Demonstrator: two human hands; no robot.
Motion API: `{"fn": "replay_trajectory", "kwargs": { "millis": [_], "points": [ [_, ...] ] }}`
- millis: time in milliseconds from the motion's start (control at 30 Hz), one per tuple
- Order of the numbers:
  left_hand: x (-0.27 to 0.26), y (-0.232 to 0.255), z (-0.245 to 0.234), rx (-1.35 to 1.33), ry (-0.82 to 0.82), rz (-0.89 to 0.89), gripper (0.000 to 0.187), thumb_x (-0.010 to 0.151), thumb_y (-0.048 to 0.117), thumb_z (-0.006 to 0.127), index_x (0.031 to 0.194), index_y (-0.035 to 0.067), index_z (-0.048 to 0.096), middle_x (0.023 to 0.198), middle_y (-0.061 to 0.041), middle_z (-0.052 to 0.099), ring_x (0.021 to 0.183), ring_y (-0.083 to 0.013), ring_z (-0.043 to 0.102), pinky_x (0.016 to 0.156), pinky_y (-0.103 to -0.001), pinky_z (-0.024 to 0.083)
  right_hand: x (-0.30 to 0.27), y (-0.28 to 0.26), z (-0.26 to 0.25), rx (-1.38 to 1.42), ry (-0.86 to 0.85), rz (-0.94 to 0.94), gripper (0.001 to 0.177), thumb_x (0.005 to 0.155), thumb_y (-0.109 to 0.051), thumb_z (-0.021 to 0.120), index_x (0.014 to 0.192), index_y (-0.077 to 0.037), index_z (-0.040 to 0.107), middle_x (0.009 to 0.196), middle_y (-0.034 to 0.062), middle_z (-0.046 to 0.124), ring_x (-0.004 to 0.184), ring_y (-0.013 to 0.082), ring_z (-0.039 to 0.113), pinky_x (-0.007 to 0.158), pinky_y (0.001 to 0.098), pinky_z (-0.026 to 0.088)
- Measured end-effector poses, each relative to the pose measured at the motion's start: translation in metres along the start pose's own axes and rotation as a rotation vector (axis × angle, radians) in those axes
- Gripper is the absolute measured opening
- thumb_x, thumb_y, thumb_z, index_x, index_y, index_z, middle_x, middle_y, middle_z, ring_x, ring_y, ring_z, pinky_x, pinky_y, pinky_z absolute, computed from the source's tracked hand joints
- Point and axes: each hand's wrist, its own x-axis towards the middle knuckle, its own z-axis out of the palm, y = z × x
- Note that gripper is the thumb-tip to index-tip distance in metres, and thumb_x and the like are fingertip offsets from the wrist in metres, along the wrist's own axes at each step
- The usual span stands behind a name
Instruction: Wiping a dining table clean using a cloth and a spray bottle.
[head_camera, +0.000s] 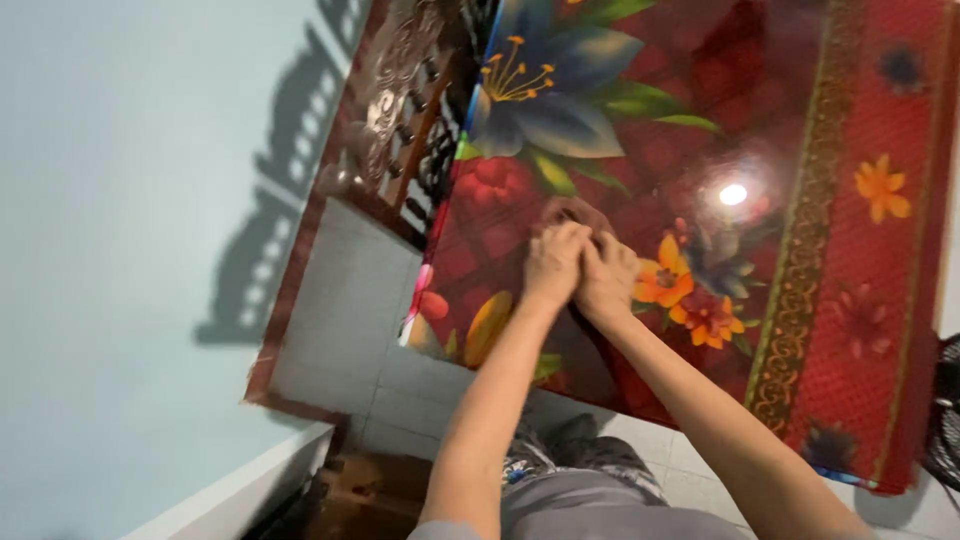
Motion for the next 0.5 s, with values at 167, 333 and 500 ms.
{"fn": "replay_trajectory", "kwargs": {
  "millis": [167, 333, 500],
  "points": [
    [-0.044, -0.076, -0.083, 0.111, 0.179, -0.035, 0.026, 0.097, 0.009, 0.055, 0.117, 0.009, 0.071, 0.120, -0.010, 0.071, 0.109, -0.0338, 0.067, 0.095, -0.045, 0.053, 0.024, -0.105, 0.012, 0.137, -0.166, -0.146, 0.038, 0.087, -0.020, 0.060, 0.125, -0.016, 0.066, 0.130, 0.0098, 0.058, 0.113, 0.0357, 0.054, 0.090, 0.0507, 0.042],
    [-0.110, -0.062, -0.099, 0.164, 0.252, -0.086, 0.027, 0.098, 0.008, 0.056, 0.121, 0.009, 0.072, 0.122, -0.011, 0.069, 0.113, -0.0349, 0.064, 0.100, -0.046, 0.051, -0.009, -0.116, -0.012, 0.241, -0.201, -0.380, 0.043, 0.091, -0.020, 0.060, 0.133, -0.011, 0.063, 0.127, 0.0099, 0.057, 0.110, 0.0347, 0.054, 0.092, 0.0498, 0.043],
    [-0.154, 0.010, -0.041, 0.195, 0.156, -0.095, 0.020, 0.099, 0.013, 0.057, 0.112, 0.008, 0.071, 0.116, -0.009, 0.066, 0.110, -0.0327, 0.063, 0.093, -0.047, 0.050, -0.059, -0.046, -0.081, 0.296, -0.314, -0.417, 0.045, 0.085, -0.021, 0.069, 0.128, -0.012, 0.061, 0.136, 0.0121, 0.056, 0.121, 0.0378, 0.055, 0.095, 0.0517, 0.044]
  ]
}}
